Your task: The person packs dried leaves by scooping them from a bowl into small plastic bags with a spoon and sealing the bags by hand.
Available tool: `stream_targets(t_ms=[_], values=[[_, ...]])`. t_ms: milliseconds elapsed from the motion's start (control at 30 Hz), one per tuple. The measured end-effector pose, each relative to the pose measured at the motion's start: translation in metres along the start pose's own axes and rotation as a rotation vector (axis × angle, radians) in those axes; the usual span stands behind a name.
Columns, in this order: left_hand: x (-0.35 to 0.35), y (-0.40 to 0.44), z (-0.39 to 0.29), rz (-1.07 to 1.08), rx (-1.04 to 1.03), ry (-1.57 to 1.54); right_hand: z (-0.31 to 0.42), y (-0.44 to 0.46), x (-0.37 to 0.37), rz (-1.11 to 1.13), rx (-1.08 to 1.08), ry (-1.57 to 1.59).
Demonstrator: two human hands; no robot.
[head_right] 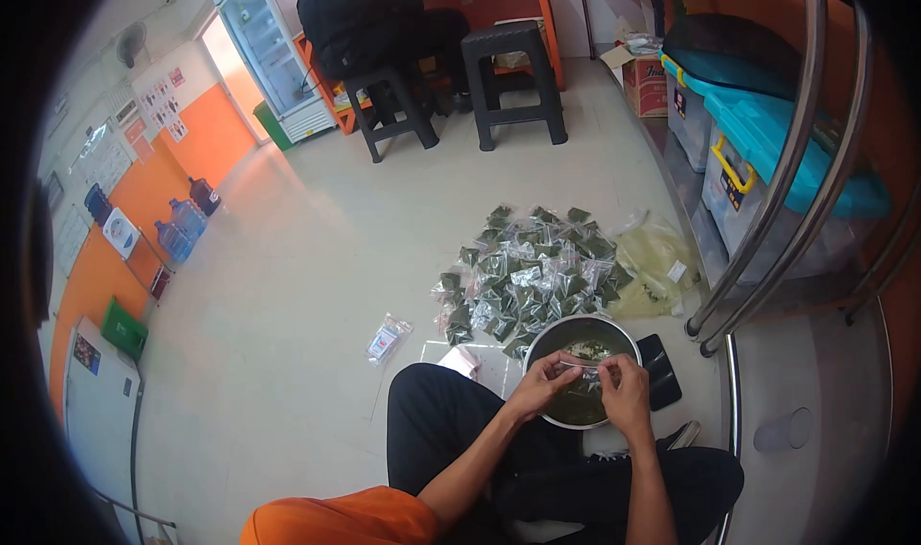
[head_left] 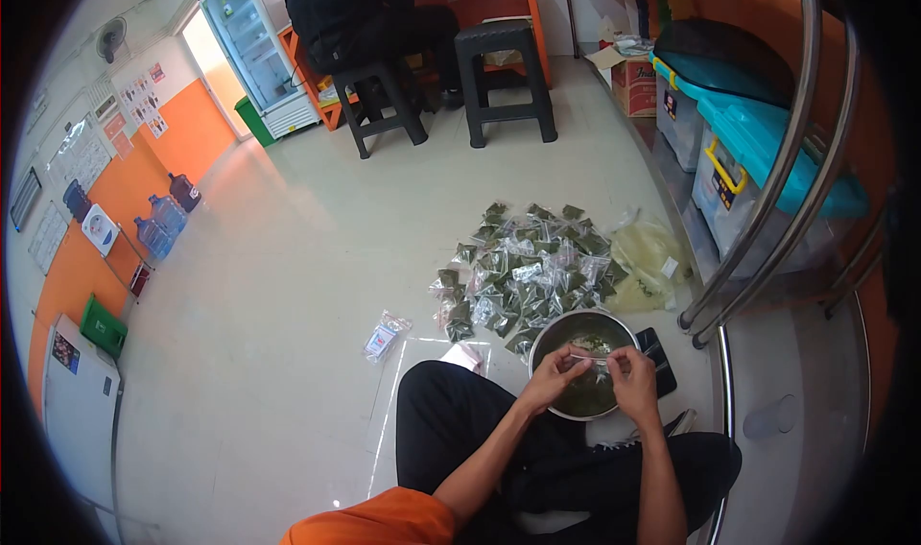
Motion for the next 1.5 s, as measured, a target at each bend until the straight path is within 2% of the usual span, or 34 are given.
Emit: stream_targets(t_ms=[167,333,433,467,500,633,733,900,1500], values=[[0.000,-0.002,-0.009,-0.035,-0.024,0.001,0.008,0.001,-0.002,0.053,0.015,0.006],[0.000,-0.001,-0.012,-0.072,-0.089,0.145,-0.003,-0.002,-0.009,0.101,0.006,-0.079],[0.002,0.002,-0.016,-0.134,-0.179,0.282,-0.008,0.002,-0.011,0.031,0.010,0.011],[0.002,0.004,-0.016,-0.138,-0.213,0.254,-0.009,0.002,-0.009,0.079,-0.071,0.036],[0.003,0.003,-0.015,-0.146,-0.242,0.224,-0.013,0.001,-0.010,0.069,-0.043,0.109],[0.001,-0.003,-0.021,-0.154,-0.112,0.144,-0.017,-0.001,-0.011,0.131,-0.099,0.234],[-0.004,-0.003,-0.025,-0.137,-0.140,0.065,-0.008,0.002,-0.005,0.155,-0.127,0.208],[-0.003,0.001,-0.021,-0.107,-0.141,0.095,-0.008,0.003,-0.008,0.128,-0.001,0.162],[-0.006,-0.002,-0.029,-0.075,-0.204,0.184,-0.001,0.003,-0.007,0.147,0.017,0.187]])
Point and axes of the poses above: each hand's wrist, its own y-axis towards the middle knuckle, its own x-axis out of the back of the hand, z = x × y, the point moved 4 cm from there along y, towards the middle knuckle, and after that the axes turned 7 degrees about -z, right-handed, at the moved point
